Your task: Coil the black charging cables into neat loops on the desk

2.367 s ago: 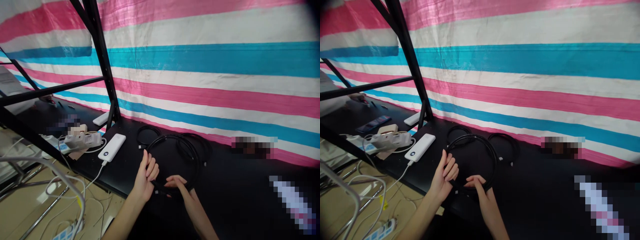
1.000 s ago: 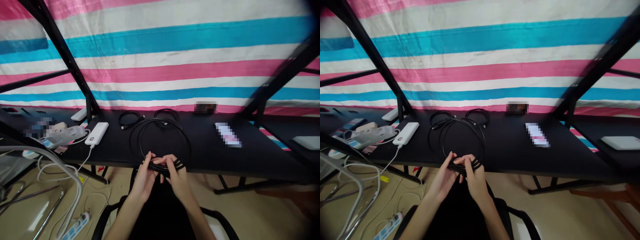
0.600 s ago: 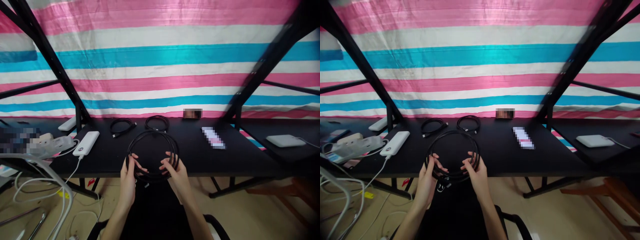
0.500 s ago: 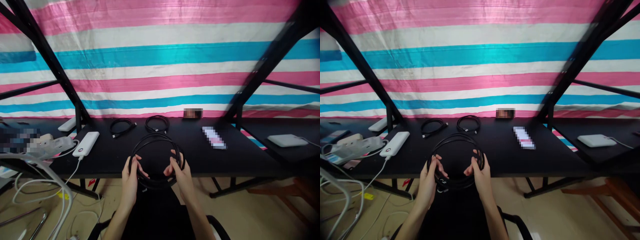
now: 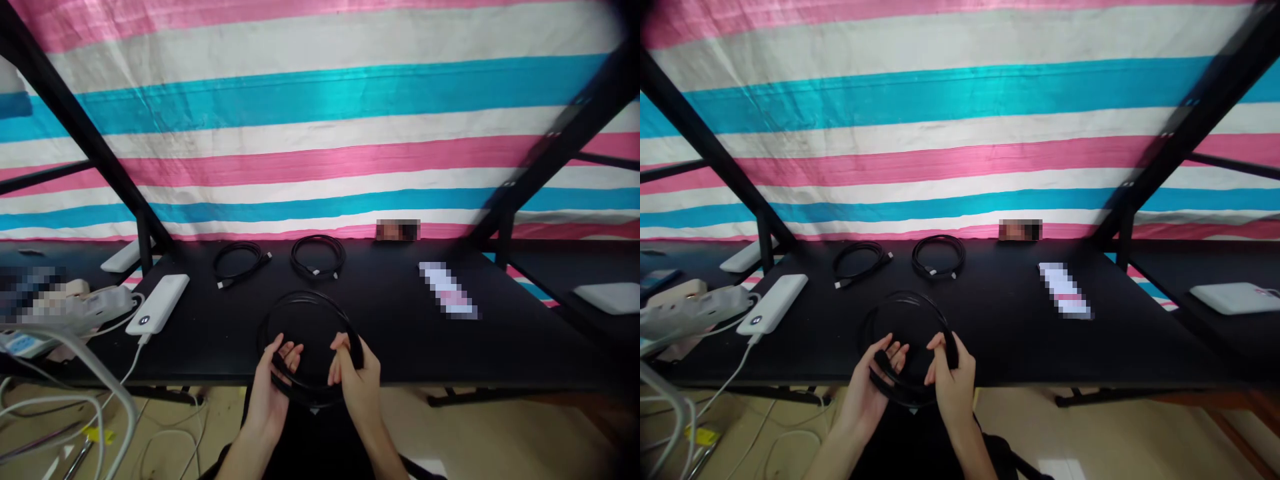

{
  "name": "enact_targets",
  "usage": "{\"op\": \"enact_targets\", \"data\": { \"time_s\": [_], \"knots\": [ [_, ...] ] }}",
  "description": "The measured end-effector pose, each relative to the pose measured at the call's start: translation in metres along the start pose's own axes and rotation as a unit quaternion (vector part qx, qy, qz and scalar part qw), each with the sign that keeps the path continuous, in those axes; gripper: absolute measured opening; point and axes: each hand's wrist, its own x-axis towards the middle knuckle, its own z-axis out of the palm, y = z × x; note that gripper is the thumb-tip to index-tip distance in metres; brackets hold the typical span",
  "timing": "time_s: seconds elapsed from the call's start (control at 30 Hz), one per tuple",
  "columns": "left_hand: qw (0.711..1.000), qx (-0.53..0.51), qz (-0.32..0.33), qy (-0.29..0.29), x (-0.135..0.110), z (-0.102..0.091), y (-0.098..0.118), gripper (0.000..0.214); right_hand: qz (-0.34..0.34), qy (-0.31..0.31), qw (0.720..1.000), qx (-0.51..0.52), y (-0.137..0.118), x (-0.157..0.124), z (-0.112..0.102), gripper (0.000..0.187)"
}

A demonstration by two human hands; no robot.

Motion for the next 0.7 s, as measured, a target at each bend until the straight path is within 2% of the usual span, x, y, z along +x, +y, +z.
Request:
{"op": "enact_targets", "data": {
  "time_s": [0.1, 0.23, 0.33, 0.43, 0.53, 0.6, 0.7],
  "knots": [
    [1.0, 0.016, -0.021, -0.015, 0.008, 0.004, -0.005, 0.015, 0.002, 0.027, 1.0, -0.005, 0.007, 0.016, -0.004, 0.019],
    [0.994, -0.009, -0.111, -0.009, 0.015, 0.019, -0.007, 0.011, 0.026, 0.057, 0.998, 0.016, 0.014, 0.044, -0.007, 0.021],
    [0.987, -0.04, -0.149, -0.033, 0.025, 0.035, 0.0, 0.008, 0.009, 0.056, 0.998, 0.019, 0.01, 0.069, -0.005, 0.021],
    [0.987, -0.032, -0.133, -0.079, 0.04, 0.058, 0.016, 0.025, -0.037, 0.003, 0.999, -0.028, -0.002, 0.101, -0.003, 0.021],
    [0.989, 0.018, -0.096, -0.113, 0.059, 0.091, 0.036, 0.034, -0.047, -0.06, 0.987, -0.138, -0.017, 0.137, -0.001, 0.032],
    [0.985, 0.067, -0.057, -0.15, 0.072, 0.113, 0.048, 0.038, -0.023, -0.07, 0.973, -0.22, -0.023, 0.16, 0.0, 0.038],
    [0.975, 0.124, -0.035, -0.182, 0.09, 0.136, 0.057, 0.035, -0.012, -0.058, 0.966, -0.251, -0.023, 0.19, 0.0, 0.037]
  ]
}}
